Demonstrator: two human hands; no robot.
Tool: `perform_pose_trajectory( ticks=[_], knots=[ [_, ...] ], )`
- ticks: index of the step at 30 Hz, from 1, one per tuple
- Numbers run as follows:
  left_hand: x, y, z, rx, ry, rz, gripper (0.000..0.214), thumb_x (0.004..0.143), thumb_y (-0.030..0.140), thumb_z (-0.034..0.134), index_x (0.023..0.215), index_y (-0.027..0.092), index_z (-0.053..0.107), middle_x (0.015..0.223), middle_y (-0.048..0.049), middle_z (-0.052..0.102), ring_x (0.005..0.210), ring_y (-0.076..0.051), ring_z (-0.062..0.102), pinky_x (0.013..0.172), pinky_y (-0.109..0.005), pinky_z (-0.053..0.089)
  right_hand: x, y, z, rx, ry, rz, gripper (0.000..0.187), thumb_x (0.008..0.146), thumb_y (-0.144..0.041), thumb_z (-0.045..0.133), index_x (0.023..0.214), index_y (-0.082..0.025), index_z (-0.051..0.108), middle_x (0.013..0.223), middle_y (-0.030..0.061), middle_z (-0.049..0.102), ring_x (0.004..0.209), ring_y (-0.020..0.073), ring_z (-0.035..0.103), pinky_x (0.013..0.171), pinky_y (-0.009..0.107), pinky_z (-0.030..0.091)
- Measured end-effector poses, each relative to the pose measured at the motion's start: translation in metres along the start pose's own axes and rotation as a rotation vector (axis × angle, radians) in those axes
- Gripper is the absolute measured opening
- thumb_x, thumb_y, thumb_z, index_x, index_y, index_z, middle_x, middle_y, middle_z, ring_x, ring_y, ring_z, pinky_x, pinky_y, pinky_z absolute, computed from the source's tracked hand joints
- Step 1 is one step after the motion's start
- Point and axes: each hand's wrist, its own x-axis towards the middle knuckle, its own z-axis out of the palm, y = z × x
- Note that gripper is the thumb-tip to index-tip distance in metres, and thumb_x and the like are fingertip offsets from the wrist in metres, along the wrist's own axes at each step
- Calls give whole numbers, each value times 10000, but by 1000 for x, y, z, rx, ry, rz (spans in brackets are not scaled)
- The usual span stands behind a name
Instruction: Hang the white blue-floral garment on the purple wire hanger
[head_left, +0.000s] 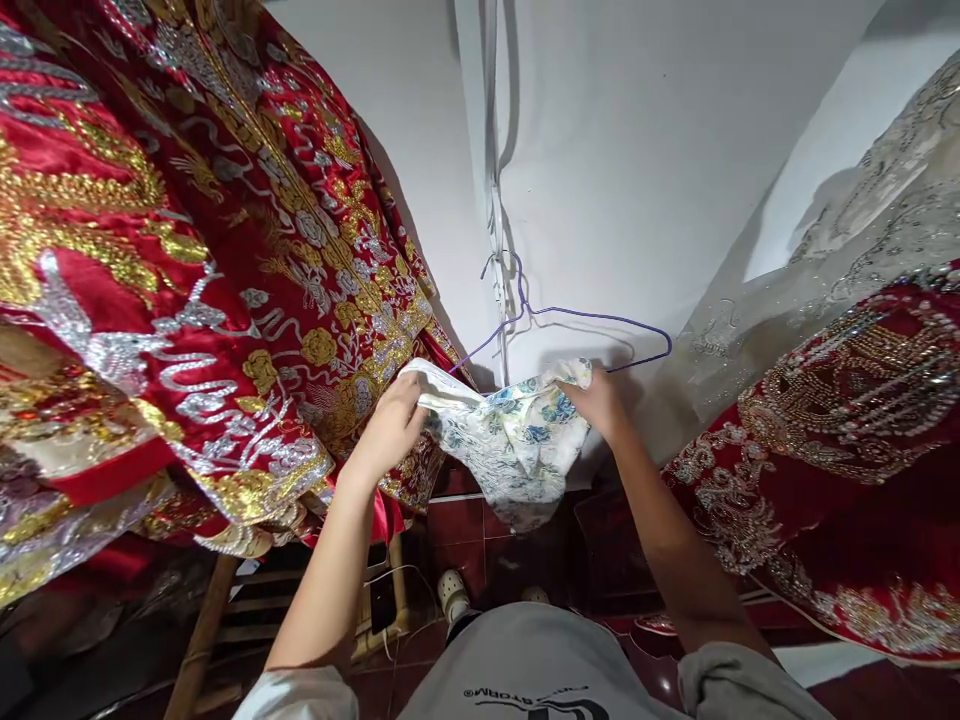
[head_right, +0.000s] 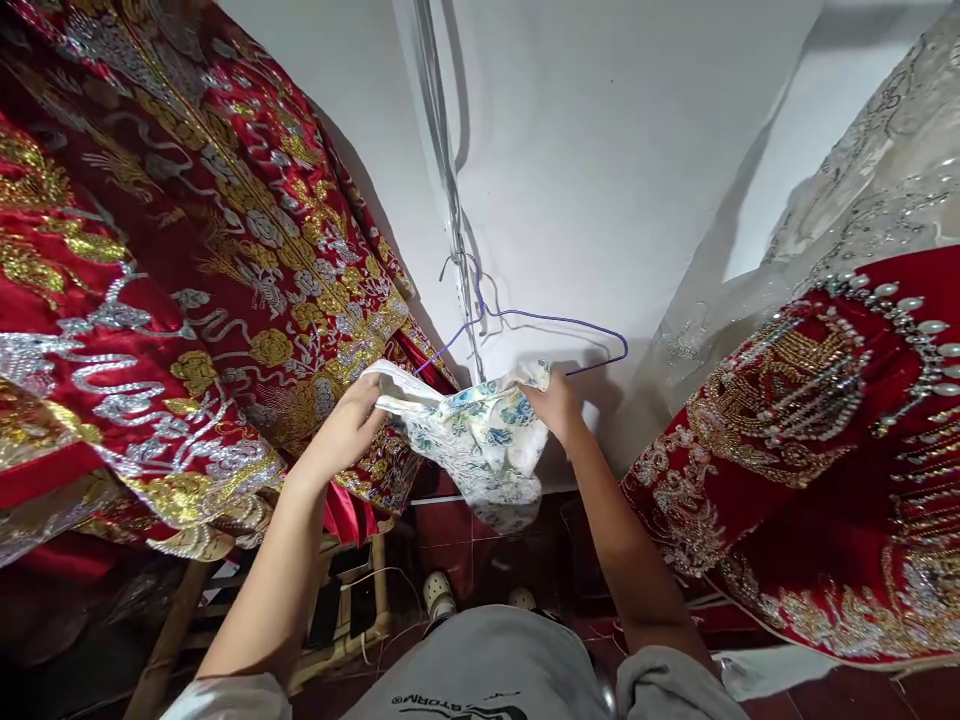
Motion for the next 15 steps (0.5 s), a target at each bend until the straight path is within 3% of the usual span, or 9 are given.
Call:
perform_pose_trajectory(
  ticks=[2,5,7,9,12,15],
  knots=[
    [12,-1,-4,20,-98,-55,267,895,346,419,841,188,626,1174,-183,697,1159,-328,630,1068,-487,462,-2,0,-1,31,5,-13,258,713,-440,766,793,-200,716,845,139,771,898,351,722,790,420,557],
    [22,-5,-6,22,-367,-195,226,835,367,489,735,212,620,832,-113,729,825,-299,690,842,-414,540,-7,-1,-2,54,4,-48,230,725,-415,746,796,-199,713,819,130,763,902,343,713,777,402,549],
    [25,-4,-7,47,-417,-246,220,838,359,490,735,215,620,770,-97,713,745,-283,679,777,-388,536,-13,-2,0,73,-20,-61,205,738,-390,721,800,-196,710,814,128,759,893,335,706,758,385,542],
    [29,1,-7,94,-308,-219,222,863,334,456,792,202,620,851,-123,719,805,-294,684,821,-405,536,-19,-5,3,102,-66,-65,186,751,-373,691,787,-190,699,805,129,754,863,322,696,721,366,536],
    [37,15,-6,74,-86,-33,234,914,324,430,918,175,611,1126,-178,695,1067,-319,656,989,-445,503,-26,-11,11,146,-131,-38,190,756,-371,669,779,-183,685,812,121,749,844,305,684,699,353,532],
    [48,24,-1,-52,41,77,304,957,303,430,1190,156,559,1230,-166,663,1119,-277,644,1014,-420,501,-32,-15,13,181,-191,-17,227,766,-376,660,838,-166,708,852,113,748,865,304,692,752,375,547]
  ],
)
